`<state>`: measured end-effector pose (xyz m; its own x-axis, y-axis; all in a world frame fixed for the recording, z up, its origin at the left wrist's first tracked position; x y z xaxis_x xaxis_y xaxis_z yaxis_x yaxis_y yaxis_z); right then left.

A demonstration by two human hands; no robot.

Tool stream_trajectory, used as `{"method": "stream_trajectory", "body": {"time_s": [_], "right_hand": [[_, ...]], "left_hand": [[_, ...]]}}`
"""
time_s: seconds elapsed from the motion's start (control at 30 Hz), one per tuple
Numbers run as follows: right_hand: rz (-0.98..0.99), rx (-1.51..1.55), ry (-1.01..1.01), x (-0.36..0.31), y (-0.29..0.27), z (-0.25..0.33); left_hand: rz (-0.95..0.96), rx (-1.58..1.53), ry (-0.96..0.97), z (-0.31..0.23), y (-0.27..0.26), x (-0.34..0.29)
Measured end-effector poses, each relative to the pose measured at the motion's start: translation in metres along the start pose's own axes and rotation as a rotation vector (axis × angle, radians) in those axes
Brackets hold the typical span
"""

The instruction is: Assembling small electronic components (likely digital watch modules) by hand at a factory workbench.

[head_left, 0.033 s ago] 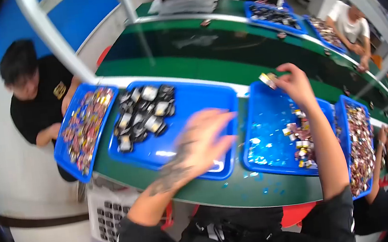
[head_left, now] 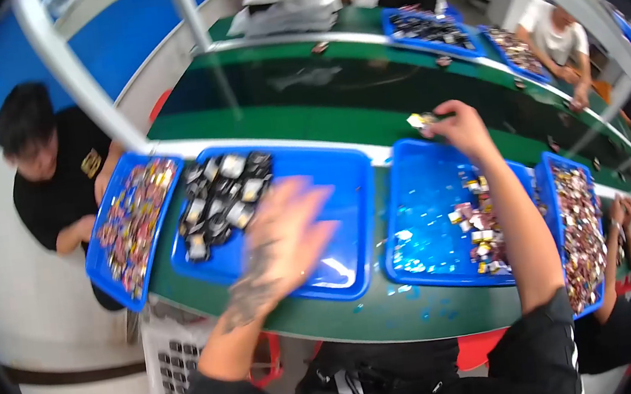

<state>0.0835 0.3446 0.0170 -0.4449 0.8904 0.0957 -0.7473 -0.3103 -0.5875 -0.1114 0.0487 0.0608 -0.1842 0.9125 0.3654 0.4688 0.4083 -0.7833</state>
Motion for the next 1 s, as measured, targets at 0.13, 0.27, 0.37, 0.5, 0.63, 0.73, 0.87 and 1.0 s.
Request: {"method": "stream_trajectory", "body": {"time_s": [0.13,0.27,0.37,0.5,0.63,0.73,0.87,1.0], "right_hand": [[-0.027,-0.254,0.168,0.066,0.014,-0.067],[-0.014,-0.327,0.139,0.066,0.003,-0.068],[-0.134,-0.381,0.044,0.047,-0.029,-0.053],[0.015,-0.362,-0.112,-0.004,-0.04,0.008],[0.323,-0.538,-0.276,-0.062,-0.023,0.029],[0.344,-0.617,-0.216,-0.098,-0.031,0.017],[0.191,-0.748,-0.103,-0.132,-0.062,-0.005],[0.047,-0.61,-0.158,-0.149,-0.076,-0.013]], "left_hand": [[0.034,0.683,-0.463,0.103,-0.049,-0.045],[0.123,0.504,-0.526,0.12,-0.033,-0.049],[0.134,0.51,-0.447,0.104,-0.016,-0.039],[0.135,0.514,-0.423,0.092,-0.002,-0.039],[0.185,0.462,-0.337,0.064,0.01,-0.04],[0.22,0.443,-0.288,0.048,0.026,-0.041],[0.253,0.46,-0.192,0.023,0.036,-0.036],[0.045,0.343,-0.086,0.02,0.033,0.003]]}}
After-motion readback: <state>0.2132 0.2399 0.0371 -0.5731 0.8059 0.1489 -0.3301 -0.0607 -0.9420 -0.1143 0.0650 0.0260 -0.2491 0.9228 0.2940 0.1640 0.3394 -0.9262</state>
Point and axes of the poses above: each hand's wrist, its own x-axis towards the middle knuckle, its own y-axis out of the palm, z = x × y, the point moved 10 cm from there along x, towards the middle knuckle, and after that the axes turned 2 degrees about -y, right-handed, at the moved point
